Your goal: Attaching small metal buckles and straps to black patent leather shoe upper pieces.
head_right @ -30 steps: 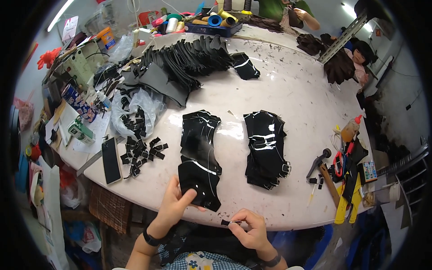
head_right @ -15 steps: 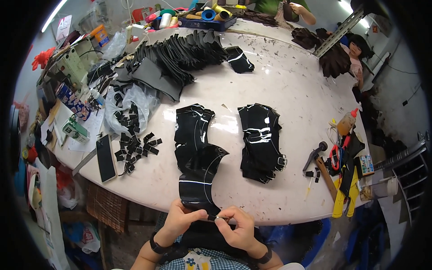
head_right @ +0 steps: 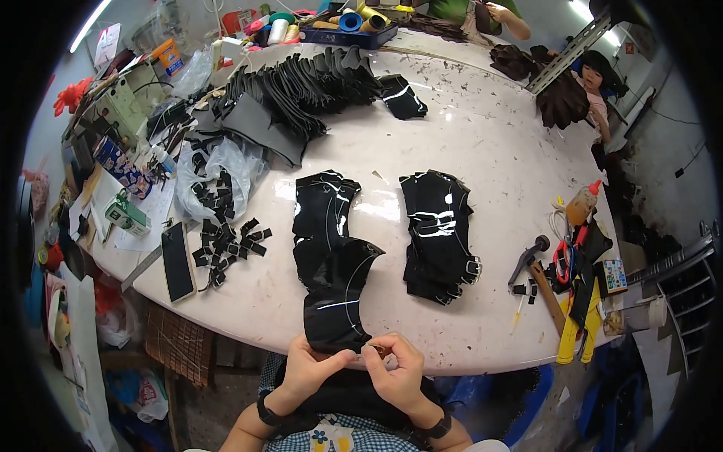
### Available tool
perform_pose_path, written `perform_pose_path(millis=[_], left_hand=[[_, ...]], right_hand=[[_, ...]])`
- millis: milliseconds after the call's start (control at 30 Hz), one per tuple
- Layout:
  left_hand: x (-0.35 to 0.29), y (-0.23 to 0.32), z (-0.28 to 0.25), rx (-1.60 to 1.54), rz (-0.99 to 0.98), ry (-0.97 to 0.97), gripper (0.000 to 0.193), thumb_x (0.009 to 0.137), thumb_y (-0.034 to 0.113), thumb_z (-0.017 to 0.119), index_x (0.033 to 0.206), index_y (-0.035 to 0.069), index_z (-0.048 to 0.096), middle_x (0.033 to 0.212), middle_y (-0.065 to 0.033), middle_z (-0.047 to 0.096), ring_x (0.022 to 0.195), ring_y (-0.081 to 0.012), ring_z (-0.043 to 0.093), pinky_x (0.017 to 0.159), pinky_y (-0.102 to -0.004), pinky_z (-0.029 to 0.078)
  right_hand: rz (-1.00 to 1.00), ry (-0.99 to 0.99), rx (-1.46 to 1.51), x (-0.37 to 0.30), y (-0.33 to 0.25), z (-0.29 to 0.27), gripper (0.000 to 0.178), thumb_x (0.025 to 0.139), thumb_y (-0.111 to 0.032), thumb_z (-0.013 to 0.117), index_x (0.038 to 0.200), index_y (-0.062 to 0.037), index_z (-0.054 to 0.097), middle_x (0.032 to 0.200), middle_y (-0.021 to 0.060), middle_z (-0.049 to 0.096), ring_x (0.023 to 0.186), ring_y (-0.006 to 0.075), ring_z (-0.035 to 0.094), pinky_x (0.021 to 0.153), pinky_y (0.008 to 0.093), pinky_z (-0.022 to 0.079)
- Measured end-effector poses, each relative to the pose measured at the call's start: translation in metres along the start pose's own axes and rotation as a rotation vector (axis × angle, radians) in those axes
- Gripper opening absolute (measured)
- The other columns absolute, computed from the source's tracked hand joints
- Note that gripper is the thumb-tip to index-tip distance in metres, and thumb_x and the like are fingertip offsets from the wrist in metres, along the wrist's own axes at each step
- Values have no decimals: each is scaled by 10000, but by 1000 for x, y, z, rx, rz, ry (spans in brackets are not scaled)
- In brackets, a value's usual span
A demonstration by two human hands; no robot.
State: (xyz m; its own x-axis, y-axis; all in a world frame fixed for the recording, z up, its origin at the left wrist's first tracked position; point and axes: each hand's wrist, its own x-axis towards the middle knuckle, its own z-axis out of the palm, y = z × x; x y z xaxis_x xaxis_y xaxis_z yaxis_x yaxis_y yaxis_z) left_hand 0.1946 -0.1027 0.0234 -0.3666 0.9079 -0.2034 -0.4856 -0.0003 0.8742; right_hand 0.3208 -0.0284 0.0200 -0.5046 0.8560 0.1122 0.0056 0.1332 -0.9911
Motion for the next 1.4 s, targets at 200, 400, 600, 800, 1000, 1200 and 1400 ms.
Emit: perform_pose_path(millis=[200,400,600,800,1000,1200,1400], left_hand=[[1,-10,1,70,176,41,191,719,-14,623,903,-48,587,865,-76,623,793,-108,586,692,-222,483],[0,-3,-2,375,189,2,162,723,22,625,882,-6,632,788,-71,640,709,-128,605,675,-231,482],[-3,13,2,654,275,-82,183,696,49,647,878,33,639,853,-122,612,727,-214,615,641,-263,488],[-9,3,12,998,709,-156,358,525,-29,579,877,17,623,797,-92,595,748,-238,602,605,-274,497],[-5,5,0,760,574,-231,224,719,26,562,934,-9,616,822,-125,601,801,-236,604,674,-280,495],[8,3,-9,314,-17,-272,170,837,68,522,969,18,616,859,-102,562,782,-136,582,692,-254,502],[11,4,-15,326,95,-269,137,783,26,570,911,-13,600,749,-45,583,687,-93,574,569,-219,480]], right_hand=[[-48,-20,-102,5,-3,-2,100,707,-25,632,757,-4,548,684,48,545,584,85,498,505,201,398],[-20,-108,-163,13,-9,-9,115,675,-11,636,747,-6,546,681,51,536,563,97,518,481,208,409],[-99,-129,-256,10,-2,-15,107,672,12,610,721,-12,519,657,33,511,528,84,481,487,204,396],[-26,-96,-46,5,8,-14,133,675,-33,626,781,-15,547,706,48,517,616,97,519,553,216,427],[-58,-321,-137,4,2,-34,304,691,-61,604,977,-7,519,933,72,519,822,128,510,721,235,410],[26,-259,-9,2,-15,-14,273,743,37,568,994,30,461,809,73,546,727,126,592,568,223,492],[264,-394,184,3,-18,-12,198,777,68,521,951,34,432,822,100,562,687,143,595,574,235,516]])
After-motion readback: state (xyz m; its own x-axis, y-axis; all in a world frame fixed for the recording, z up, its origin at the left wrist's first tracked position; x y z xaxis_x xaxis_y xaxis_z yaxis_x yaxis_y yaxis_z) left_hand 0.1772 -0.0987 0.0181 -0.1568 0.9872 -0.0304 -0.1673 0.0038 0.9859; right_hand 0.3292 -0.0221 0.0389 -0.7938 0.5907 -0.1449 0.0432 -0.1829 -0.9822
